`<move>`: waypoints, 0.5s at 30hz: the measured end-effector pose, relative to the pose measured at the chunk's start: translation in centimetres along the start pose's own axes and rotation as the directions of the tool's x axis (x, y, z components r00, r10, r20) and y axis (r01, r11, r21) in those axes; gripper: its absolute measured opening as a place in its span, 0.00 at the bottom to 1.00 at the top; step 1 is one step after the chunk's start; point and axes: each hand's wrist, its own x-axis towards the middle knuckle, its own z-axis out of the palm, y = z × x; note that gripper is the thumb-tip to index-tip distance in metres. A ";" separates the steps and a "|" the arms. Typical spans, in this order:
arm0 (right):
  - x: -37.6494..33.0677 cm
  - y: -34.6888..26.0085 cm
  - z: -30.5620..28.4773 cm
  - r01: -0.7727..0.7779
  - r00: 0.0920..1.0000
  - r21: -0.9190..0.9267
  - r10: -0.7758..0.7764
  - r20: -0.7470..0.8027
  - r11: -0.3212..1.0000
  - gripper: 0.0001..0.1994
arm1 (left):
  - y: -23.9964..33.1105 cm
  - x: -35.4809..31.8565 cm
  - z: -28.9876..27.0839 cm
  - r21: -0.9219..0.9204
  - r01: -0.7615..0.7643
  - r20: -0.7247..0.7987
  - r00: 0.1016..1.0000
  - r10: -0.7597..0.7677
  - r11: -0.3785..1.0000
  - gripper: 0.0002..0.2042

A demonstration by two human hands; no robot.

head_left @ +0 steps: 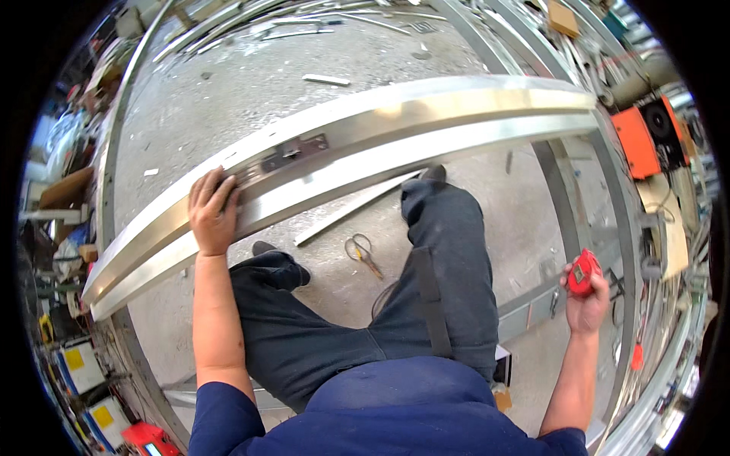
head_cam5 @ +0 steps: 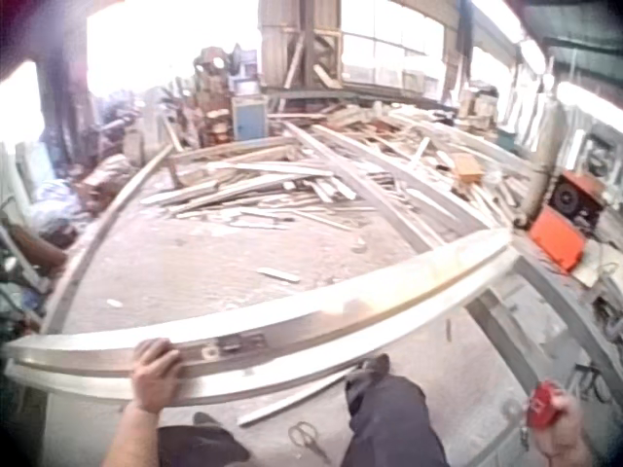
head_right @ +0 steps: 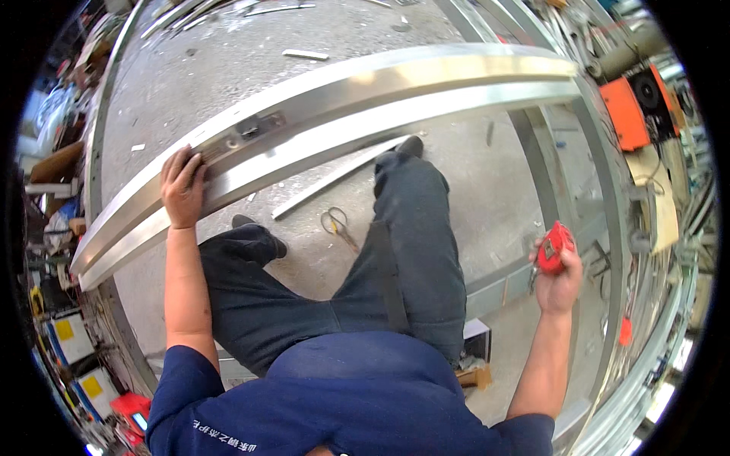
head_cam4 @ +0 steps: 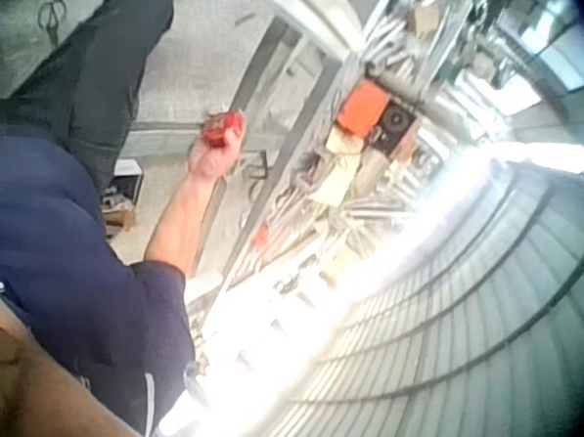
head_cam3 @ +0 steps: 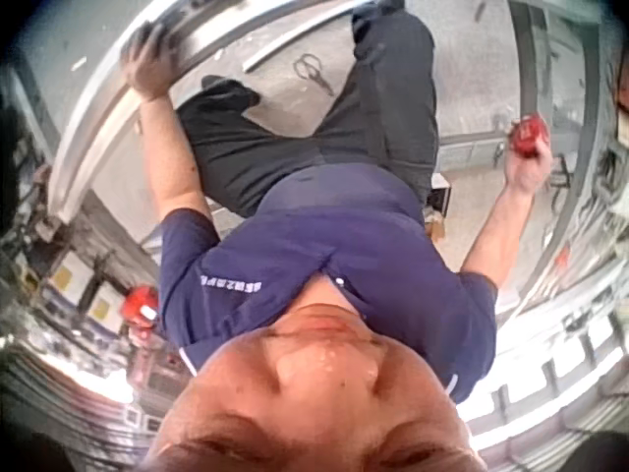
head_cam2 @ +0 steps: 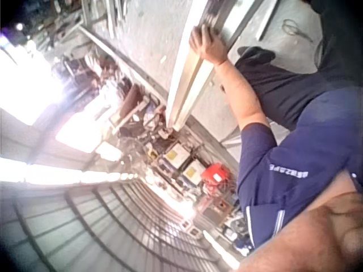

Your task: The person measures and marks a curved metal frame using a pencil, a try square, and a tape measure. They align a metal bracket on the frame, mark positions, and verify angles and dimensions.

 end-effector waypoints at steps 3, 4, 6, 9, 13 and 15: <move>-2.2 -4.0 11.7 -0.059 0.949 0.245 -0.022 0.315 0.968 0.30 | -0.4 -0.4 -0.1 -0.029 0.004 -0.024 1.000 -0.005 1.000 0.13; -2.9 -4.7 14.4 -0.024 0.903 0.187 -0.059 0.426 0.982 0.30 | -0.4 -0.5 -0.1 -0.023 0.005 -0.024 1.000 -0.006 1.000 0.13; -4.2 -5.2 18.9 0.456 0.701 0.044 -0.390 0.597 0.889 0.41 | -0.3 -0.4 -0.2 -0.017 0.005 -0.020 1.000 -0.005 1.000 0.13; -6.5 -5.7 25.6 0.885 0.270 0.162 -0.765 0.584 0.436 0.39 | -0.4 -0.6 0.0 -0.012 0.024 -0.013 1.000 -0.024 1.000 0.14; -8.3 -7.1 30.1 0.897 0.162 0.316 -0.896 0.414 0.309 0.09 | -0.6 -0.9 0.0 -0.035 0.028 -0.016 0.999 -0.029 0.999 0.13; -9.0 -7.0 31.9 0.916 0.155 0.331 -0.961 0.231 0.228 0.08 | -0.6 -0.7 0.0 -0.034 0.014 -0.030 0.999 -0.015 0.999 0.12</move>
